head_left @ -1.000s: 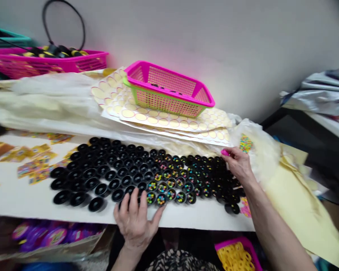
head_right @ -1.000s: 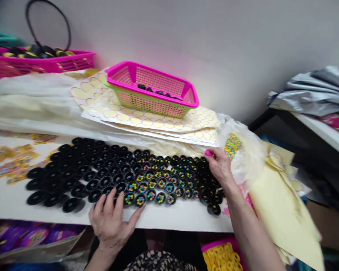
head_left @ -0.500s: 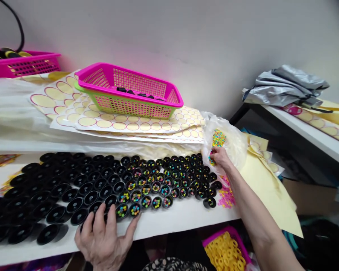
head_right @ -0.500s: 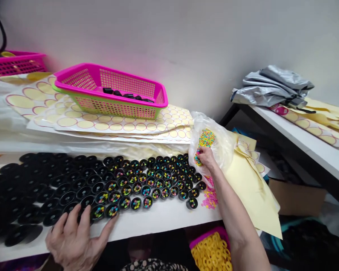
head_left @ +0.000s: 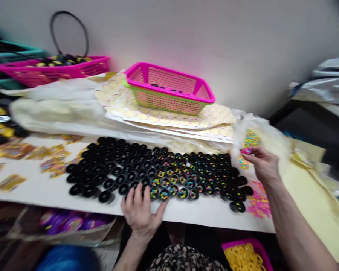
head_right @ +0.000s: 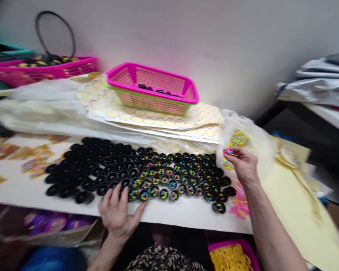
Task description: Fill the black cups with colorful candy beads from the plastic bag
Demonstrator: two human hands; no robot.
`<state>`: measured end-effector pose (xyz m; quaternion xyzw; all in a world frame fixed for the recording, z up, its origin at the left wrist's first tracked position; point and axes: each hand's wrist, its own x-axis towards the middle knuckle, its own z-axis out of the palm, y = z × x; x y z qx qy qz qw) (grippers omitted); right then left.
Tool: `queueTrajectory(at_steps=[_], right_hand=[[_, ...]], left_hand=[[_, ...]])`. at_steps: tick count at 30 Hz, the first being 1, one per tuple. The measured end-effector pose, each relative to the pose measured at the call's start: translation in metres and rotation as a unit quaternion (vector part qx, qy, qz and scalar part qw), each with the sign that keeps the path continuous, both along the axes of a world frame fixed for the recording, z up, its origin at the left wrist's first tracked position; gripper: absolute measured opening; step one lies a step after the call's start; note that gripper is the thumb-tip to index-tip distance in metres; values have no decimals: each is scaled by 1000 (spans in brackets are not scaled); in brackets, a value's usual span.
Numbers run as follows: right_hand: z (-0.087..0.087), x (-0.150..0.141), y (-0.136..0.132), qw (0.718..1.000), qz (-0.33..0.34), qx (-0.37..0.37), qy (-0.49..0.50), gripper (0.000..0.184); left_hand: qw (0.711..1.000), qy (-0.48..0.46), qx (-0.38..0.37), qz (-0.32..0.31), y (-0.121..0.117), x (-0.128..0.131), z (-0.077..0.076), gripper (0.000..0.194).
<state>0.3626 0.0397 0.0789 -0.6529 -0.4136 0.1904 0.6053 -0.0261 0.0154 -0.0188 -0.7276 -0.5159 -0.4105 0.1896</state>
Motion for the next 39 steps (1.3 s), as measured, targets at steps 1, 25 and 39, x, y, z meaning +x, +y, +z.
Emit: queueTrajectory(at_steps=[1,25,39], right_hand=[[6,-17,1,1000,29,-2,-2,25],[5,-227,84,664,389,-55,-636,17],[-16,-61,24,994,46,-33,-96,29]], left_hand=[[1000,1,-8,5,-2,0,1,78],[998,-41,-55,2,-12,1,2,66],[1000,-8,-24,0,-3,-4,-9,76]])
